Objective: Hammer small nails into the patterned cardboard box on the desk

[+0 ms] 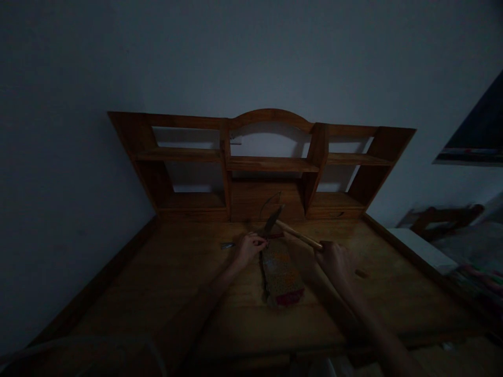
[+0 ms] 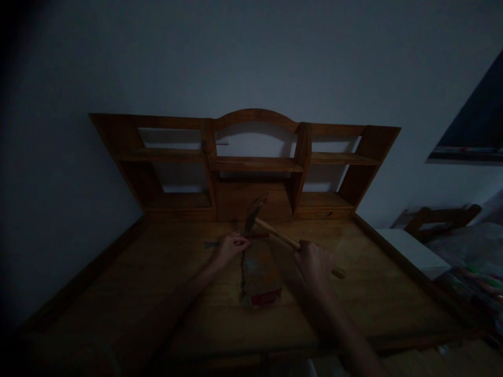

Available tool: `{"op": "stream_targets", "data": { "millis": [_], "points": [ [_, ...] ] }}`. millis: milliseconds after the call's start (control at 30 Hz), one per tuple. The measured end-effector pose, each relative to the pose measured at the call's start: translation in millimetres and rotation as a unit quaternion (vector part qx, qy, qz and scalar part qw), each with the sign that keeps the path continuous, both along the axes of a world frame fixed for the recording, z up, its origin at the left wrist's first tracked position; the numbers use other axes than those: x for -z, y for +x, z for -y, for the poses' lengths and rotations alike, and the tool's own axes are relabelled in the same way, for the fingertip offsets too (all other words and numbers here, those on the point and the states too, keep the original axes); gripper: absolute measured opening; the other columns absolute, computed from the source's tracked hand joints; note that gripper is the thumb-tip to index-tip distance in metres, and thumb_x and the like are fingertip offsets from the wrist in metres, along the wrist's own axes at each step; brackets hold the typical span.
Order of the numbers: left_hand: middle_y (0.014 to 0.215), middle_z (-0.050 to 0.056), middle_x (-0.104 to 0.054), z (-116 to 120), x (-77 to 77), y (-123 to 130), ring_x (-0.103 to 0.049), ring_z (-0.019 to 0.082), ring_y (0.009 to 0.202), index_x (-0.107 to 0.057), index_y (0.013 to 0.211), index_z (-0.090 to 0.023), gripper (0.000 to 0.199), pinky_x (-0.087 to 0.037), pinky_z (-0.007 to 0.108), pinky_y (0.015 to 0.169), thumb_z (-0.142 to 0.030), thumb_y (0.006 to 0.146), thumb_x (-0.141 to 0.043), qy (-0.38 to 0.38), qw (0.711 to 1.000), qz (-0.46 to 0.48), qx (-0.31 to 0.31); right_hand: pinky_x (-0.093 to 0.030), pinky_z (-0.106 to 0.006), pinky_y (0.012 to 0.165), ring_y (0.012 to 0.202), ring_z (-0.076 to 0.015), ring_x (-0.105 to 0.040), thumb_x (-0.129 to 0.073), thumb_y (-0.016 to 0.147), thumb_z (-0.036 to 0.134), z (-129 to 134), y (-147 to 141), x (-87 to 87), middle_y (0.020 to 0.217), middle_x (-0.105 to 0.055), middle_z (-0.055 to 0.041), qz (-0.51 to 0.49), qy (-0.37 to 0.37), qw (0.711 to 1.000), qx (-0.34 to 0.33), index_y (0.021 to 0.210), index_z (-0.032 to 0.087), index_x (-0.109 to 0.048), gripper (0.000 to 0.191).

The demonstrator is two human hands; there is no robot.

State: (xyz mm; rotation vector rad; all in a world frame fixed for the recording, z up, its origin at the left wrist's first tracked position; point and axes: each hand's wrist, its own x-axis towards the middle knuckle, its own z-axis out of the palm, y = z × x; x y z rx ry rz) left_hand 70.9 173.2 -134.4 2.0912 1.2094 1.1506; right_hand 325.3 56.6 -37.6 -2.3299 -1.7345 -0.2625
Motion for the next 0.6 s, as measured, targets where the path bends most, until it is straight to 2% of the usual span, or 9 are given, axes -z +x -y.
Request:
{"op": "stream_targets", "data": {
  "millis": [133,267,333,467,600],
  "points": [
    [0.073,0.002,-0.065,2,1.2,-2,-0.055,0.013,0.068,-0.076,0.081,-0.021,0.017,-0.037,0.023,0.06,-0.035,0.08,-0.066,-0.005,1.0,0.0,0.011,-0.026,-0.029,0.055,0.066,-0.0242,-0.065,-0.043,0.087,0.04,-1,3,-5.7,0.071,-0.069,-0.0112,-0.013,0.04,0.999,0.018,0.08,0.022,-0.073,0.035],
    [0.068,0.001,-0.06,7,-12.3,-10,-0.053,0.014,0.068,-0.076,0.084,-0.021,0.017,-0.037,0.024,0.064,-0.034,0.082,-0.064,0.053,0.998,-0.036,0.011,-0.028,-0.028,0.056,0.069,-0.0244,-0.065,-0.043,0.087,0.04,-3,8,-3.6,0.073,-0.069,-0.0122,-0.021,0.052,0.997,0.045,0.087,0.021,-0.075,0.037],
    [0.066,0.001,-0.056,11,-22.4,-14,-0.05,0.014,0.069,-0.075,0.094,-0.022,0.019,-0.038,0.025,0.067,-0.03,0.084,-0.061,0.089,0.994,-0.056,0.014,-0.03,-0.028,0.057,0.071,-0.0248,-0.065,-0.043,0.088,0.041,-4,13,-0.2,0.075,-0.069,-0.0123,-0.026,0.047,0.997,0.062,0.09,0.021,-0.075,0.038],
    [0.068,-0.001,-0.052,19,-35.0,-17,-0.047,0.015,0.069,-0.06,0.126,-0.029,0.041,-0.037,0.026,0.07,-0.018,0.087,-0.052,0.116,0.988,-0.092,0.044,-0.033,-0.031,0.06,0.071,-0.0269,-0.065,-0.041,0.088,0.044,-4,23,7.1,0.075,-0.07,-0.0129,-0.036,0.023,0.996,0.074,0.087,0.022,-0.075,0.04],
    [0.073,0.0,-0.052,18,-32.0,-17,-0.048,0.016,0.075,-0.057,0.128,-0.034,0.049,-0.037,0.026,0.07,-0.012,0.085,-0.051,0.122,0.983,-0.127,0.06,-0.033,-0.031,0.06,0.072,-0.0273,-0.065,-0.04,0.087,0.045,-1,28,10.5,0.076,-0.07,-0.0135,-0.051,0.011,0.996,0.068,0.085,0.022,-0.074,0.041]
  ]
}}
